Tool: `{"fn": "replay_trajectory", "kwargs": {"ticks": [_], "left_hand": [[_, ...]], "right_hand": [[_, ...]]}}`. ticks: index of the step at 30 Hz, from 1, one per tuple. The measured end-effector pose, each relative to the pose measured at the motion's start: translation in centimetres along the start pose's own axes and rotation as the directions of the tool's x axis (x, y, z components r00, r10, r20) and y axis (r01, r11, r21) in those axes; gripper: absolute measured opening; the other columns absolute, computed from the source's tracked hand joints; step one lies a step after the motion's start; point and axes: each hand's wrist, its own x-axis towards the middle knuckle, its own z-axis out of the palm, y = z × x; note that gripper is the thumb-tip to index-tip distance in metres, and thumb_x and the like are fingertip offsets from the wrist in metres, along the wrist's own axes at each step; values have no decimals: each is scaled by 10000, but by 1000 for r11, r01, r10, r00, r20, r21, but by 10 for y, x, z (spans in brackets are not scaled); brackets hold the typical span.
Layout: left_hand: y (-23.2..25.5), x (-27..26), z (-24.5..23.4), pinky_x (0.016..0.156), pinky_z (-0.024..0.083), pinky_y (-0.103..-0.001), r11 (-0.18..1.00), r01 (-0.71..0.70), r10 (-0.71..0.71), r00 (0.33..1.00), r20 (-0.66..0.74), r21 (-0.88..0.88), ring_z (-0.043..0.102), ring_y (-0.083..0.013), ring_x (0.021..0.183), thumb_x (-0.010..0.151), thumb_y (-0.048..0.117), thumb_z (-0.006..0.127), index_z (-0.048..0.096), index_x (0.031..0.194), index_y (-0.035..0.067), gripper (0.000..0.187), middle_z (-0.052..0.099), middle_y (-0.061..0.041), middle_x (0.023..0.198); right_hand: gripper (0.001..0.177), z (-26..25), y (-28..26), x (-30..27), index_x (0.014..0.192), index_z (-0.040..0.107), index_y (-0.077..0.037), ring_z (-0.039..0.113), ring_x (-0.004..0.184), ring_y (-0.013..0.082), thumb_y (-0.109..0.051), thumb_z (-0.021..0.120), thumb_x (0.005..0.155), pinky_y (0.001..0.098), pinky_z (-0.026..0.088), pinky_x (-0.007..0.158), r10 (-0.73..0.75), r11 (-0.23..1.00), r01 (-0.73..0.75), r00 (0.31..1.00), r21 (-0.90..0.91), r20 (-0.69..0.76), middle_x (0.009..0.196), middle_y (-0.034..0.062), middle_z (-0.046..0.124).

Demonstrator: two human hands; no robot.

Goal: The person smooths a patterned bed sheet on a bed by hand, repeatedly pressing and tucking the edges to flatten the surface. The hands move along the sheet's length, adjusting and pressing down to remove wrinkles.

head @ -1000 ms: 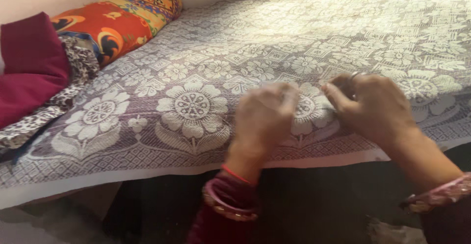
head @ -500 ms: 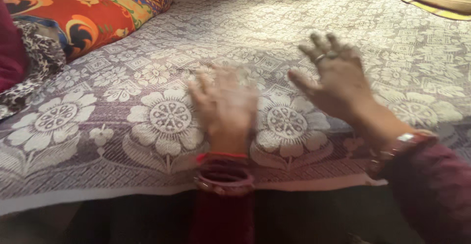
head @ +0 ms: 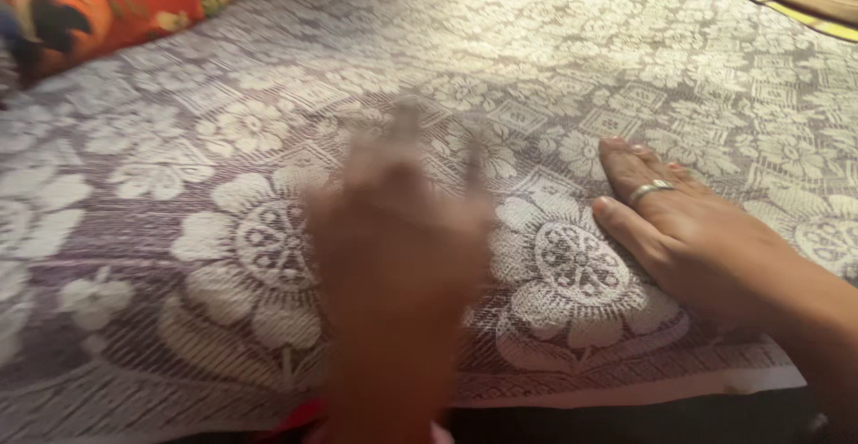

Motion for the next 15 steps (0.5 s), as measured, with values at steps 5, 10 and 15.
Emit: {"fn": "replay_trajectory", "kwargs": {"ticks": [5, 10, 15], "left_hand": [[-38, 23, -9, 1142, 24, -591, 954, 1, 108, 932, -346, 301, 152, -393, 1520, 947, 631, 274, 395, 1554, 201, 754, 254, -123, 1634], [17, 18, 78, 1114, -142, -752, 867, -238, 204, 971, 124, 437, -65, -329, 1541, 974, 613, 115, 28, 1626, 205, 774, -49, -69, 1692], [69, -20, 128, 1336, -34, -651, 751, -657, 515, 646, -564, -67, 90, -340, 1601, 1082, 581, 26, 193, 1594, 88, 730, 159, -155, 1693]], "right_hand": [[714, -1, 0, -30, 1547, 290, 6, 248, 1517, 350, -516, 253, 1061, 468, 224, 1170, -62, 990, 49, 994, -134, -95, 1590, 201, 324], [578, 4, 4, -67, 1479, 521, -1, 455, 1430, 387, -395, 315, 1109, 478, 308, 1138, -154, 983, 121, 953, -138, -260, 1504, 227, 549], [481, 28, 43, -108, 1358, 600, -4, 689, 1149, 360, -185, 621, 913, 433, 533, 976, -94, 942, 195, 935, 273, -342, 1239, 213, 687]]}}
